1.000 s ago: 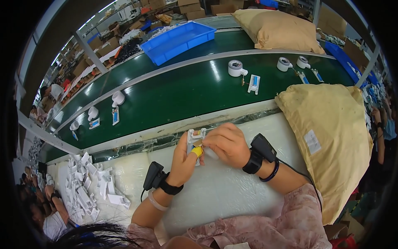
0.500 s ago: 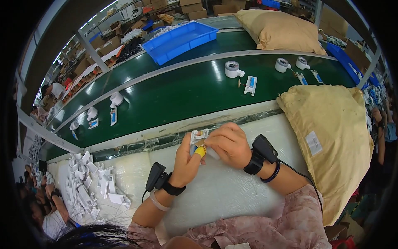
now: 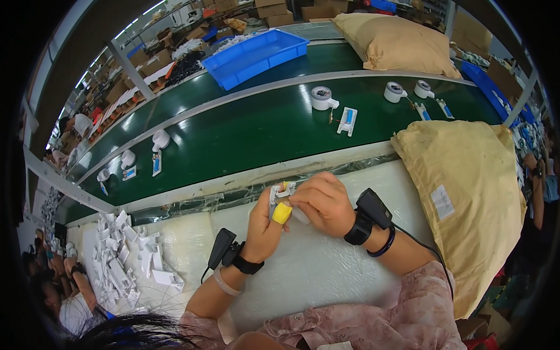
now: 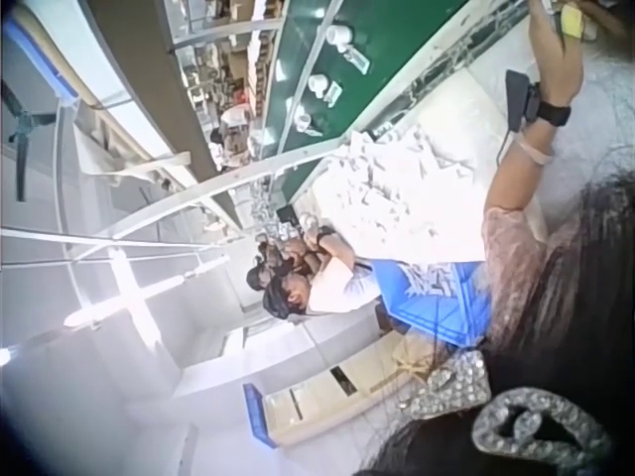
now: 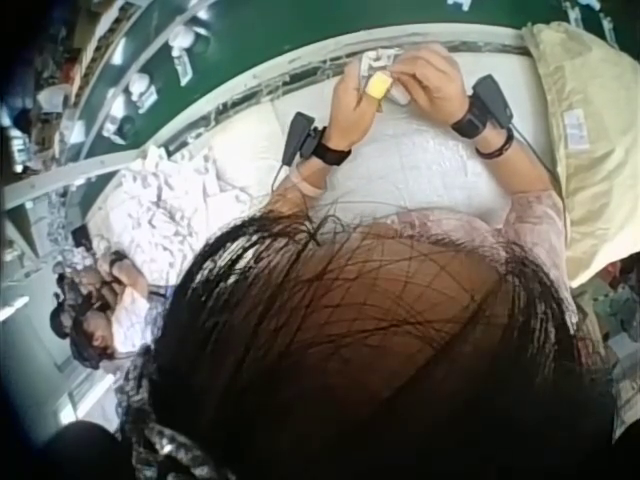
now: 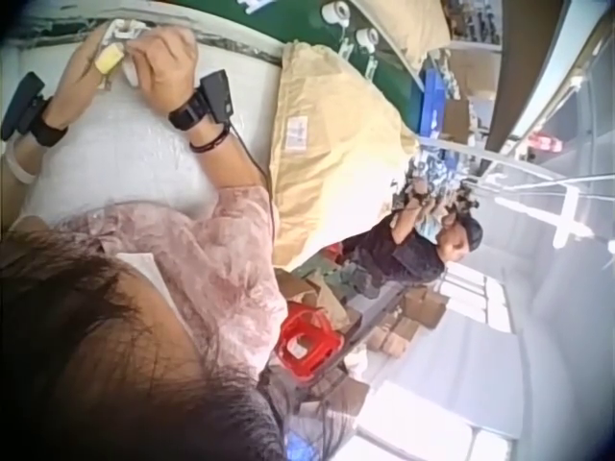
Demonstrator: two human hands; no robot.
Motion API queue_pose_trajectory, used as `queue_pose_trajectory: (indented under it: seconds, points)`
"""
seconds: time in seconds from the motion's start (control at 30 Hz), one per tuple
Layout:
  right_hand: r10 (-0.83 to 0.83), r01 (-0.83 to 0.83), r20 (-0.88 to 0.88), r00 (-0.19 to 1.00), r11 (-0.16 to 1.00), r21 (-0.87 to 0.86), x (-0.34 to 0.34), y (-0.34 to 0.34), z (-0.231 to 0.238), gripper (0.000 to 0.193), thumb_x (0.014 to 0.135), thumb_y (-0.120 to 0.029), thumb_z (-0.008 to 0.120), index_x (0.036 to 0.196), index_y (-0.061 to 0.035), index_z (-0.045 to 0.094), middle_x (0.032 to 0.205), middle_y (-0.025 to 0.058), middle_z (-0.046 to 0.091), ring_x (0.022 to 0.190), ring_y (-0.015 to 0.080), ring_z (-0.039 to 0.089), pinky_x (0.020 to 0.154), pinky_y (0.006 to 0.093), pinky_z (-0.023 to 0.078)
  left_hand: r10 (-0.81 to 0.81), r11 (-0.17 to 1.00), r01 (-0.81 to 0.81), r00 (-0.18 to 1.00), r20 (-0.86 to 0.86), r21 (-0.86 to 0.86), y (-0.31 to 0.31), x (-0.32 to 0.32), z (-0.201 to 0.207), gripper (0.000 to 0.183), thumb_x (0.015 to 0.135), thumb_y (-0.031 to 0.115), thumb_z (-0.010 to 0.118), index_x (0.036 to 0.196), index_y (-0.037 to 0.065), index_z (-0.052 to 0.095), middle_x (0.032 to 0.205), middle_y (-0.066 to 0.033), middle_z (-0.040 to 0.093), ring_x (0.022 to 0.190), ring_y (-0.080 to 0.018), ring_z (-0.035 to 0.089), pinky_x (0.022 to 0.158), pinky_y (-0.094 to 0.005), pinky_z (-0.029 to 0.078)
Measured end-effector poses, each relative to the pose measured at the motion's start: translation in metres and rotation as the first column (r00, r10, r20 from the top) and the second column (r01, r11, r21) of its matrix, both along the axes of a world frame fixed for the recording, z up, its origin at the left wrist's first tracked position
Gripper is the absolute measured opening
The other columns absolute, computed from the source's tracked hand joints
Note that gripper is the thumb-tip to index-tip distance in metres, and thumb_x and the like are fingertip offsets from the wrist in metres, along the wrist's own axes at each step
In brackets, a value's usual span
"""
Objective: The person assembles handheld fans by picking up a white plastic housing and a motor, fitting the motor and a battery into the housing, and snapping a fan head and a back cover onto the assembly before placing the completed fan back onto the belt.
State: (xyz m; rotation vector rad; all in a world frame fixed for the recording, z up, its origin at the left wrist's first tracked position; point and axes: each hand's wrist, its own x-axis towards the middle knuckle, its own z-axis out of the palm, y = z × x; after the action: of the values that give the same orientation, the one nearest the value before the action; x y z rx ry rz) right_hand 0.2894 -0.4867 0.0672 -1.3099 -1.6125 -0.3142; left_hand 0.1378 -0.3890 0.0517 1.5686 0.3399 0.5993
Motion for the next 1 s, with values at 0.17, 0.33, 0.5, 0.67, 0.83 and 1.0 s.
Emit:
queue_pose_trajectory:
  seconds: [0.17,0.33,0.5,0.67,0.83,1.0]
  points:
    - [0.003,-0.003,0.007,1.0,1.0,-0.002,0.001,0.0,0.0,0.025,0.068,0.001,0.075,0.091,-0.0074,0.067,0.086,0.0053,0.064,0.078,0.0254,0.059,0.072,0.0351,0.047,0.022,1.0,-0.022,1.0,-0.001,0.021,-0.001,0.002,-0.004,0.039,0.092,0.01,0.055,0.129,-0.001,0.047,0.11,-0.0164,0.062,0.099,-0.0251,0.061,0.086,-0.0326,0.047]
    - [0.007,-0.007,0.013,1.0,1.0,0.003,0.0,0.001,-0.001,0.026,0.068,0.001,0.075,0.091,-0.0076,0.067,0.085,0.0051,0.063,0.078,0.0257,0.059,0.072,0.0349,0.047,0.028,0.998,-0.027,0.999,-0.02,0.063,0.0,0.0,-0.006,0.04,0.093,0.009,0.054,0.13,-0.001,0.046,0.109,-0.016,0.062,0.097,-0.0242,0.061,0.084,-0.0319,0.048]
    - [-0.007,0.007,0.019,1.0,1.0,0.006,-0.001,0.0,0.0,0.025,0.067,0.002,0.074,0.09,-0.0066,0.067,0.084,0.0056,0.063,0.077,0.0264,0.059,0.071,0.0352,0.047,0.048,0.996,-0.043,0.997,-0.057,0.081,-0.002,0.0,-0.003,0.039,0.093,0.009,0.053,0.13,-0.001,0.046,0.107,-0.0159,0.062,0.091,-0.0233,0.063,0.079,-0.0315,0.049]
    - [-0.006,0.006,-0.008,1.0,1.0,0.005,-0.005,0.0,-0.001,0.023,0.068,0.002,0.073,0.087,-0.0062,0.066,0.084,0.0058,0.062,0.077,0.027,0.059,0.072,0.0356,0.047,0.056,0.977,-0.072,0.995,0.083,0.203,-0.002,0.005,-0.009,0.025,0.1,0.016,0.046,0.119,0.001,0.051,0.074,0.0,0.053,0.06,-0.0051,0.045,0.05,-0.0193,0.039]
    - [-0.026,0.025,-0.007,1.0,0.999,-0.045,-0.003,0.001,0.003,0.021,0.072,-0.002,0.072,0.092,-0.0054,0.065,0.086,0.0065,0.063,0.08,0.0268,0.06,0.073,0.036,0.047,0.048,0.999,-0.047,0.998,-0.044,0.016,0.005,0.005,0.003,0.02,0.098,0.013,0.045,0.112,0.001,0.054,0.076,-0.0084,0.061,0.06,-0.0164,0.059,0.053,-0.0267,0.047]
    - [-0.016,-0.036,-0.162,0.987,0.949,-0.313,0.03,0.015,0.012,0.029,0.082,-0.009,0.069,0.109,-0.0016,0.062,0.103,0.0143,0.062,0.094,0.0317,0.061,0.084,0.0372,0.048,0.101,0.905,-0.069,0.993,0.056,-0.421,0.056,0.003,0.006,0.021,0.101,0.022,0.043,0.111,0.004,0.05,0.085,-0.0066,0.059,0.065,-0.0139,0.06,0.052,-0.0265,0.052]
